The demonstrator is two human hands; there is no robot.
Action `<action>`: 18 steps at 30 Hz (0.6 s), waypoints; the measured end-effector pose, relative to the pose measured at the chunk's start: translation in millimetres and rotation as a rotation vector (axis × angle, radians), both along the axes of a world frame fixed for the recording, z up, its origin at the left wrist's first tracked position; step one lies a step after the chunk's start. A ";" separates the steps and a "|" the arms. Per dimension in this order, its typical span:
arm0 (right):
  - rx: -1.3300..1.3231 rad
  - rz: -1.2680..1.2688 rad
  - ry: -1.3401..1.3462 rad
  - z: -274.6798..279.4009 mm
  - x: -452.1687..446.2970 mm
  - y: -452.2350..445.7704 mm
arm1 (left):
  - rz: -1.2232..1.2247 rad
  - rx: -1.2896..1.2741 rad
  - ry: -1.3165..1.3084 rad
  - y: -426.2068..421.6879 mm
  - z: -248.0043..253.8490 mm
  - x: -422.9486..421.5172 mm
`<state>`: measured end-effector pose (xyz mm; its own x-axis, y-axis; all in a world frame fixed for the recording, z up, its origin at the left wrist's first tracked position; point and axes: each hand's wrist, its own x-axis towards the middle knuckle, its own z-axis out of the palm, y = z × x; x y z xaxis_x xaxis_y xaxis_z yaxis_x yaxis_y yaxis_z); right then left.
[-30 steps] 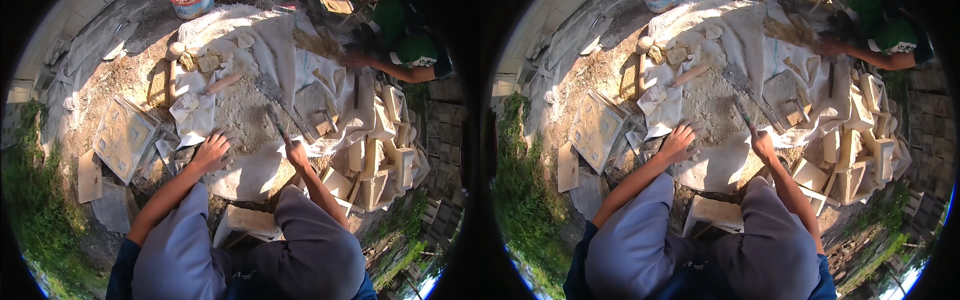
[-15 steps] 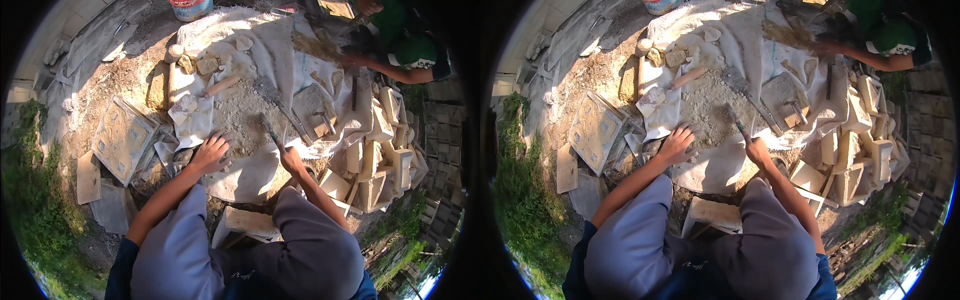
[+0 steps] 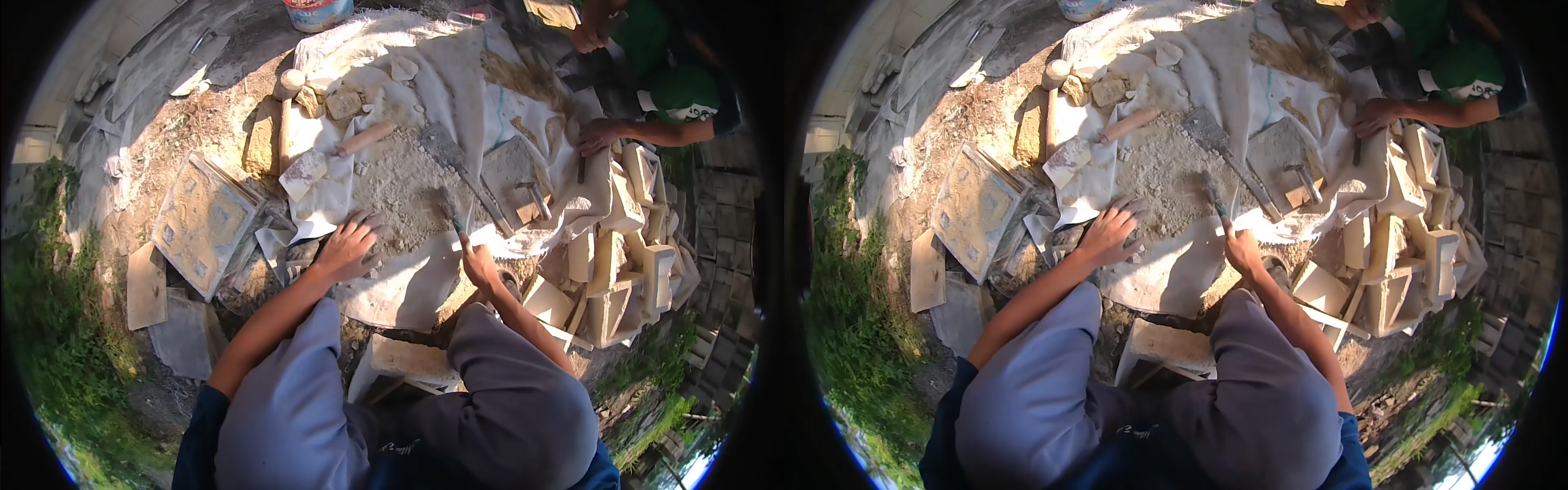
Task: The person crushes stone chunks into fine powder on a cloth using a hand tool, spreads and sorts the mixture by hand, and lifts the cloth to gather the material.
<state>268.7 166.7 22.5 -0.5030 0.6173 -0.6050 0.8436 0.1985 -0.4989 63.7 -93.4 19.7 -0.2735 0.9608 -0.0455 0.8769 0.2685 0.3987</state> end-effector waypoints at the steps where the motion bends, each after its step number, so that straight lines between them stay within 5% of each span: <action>1: 0.021 0.006 0.028 5.1 -4.7 6.4 | -0.001 0.001 0.004 2.6 3.1 -2.9; 2: -0.103 0.026 -0.024 11.6 -9.0 18.8 | -0.005 0.012 0.002 2.6 5.9 -2.3; 10: -0.194 -0.163 0.891 26.8 -13.0 6.7 | -0.001 -0.018 -0.073 1.3 7.3 -2.6; 12: 0.391 0.100 0.686 -24.4 8.3 7.4 | -0.006 0.094 -0.035 4.1 9.9 -3.0; 15: 0.483 0.292 0.340 -71.4 33.5 10.0 | -0.014 0.136 -0.008 4.1 12.9 -2.9; 18: -0.053 -0.037 -0.041 0.5 -1.3 22.3 | -0.015 0.138 0.018 3.9 12.7 -2.4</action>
<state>267.4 188.9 23.0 -0.4546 0.6016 -0.6568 0.8698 0.1413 -0.4727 61.3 -89.4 32.4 -0.2586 0.9616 0.0922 0.8876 0.1989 0.4155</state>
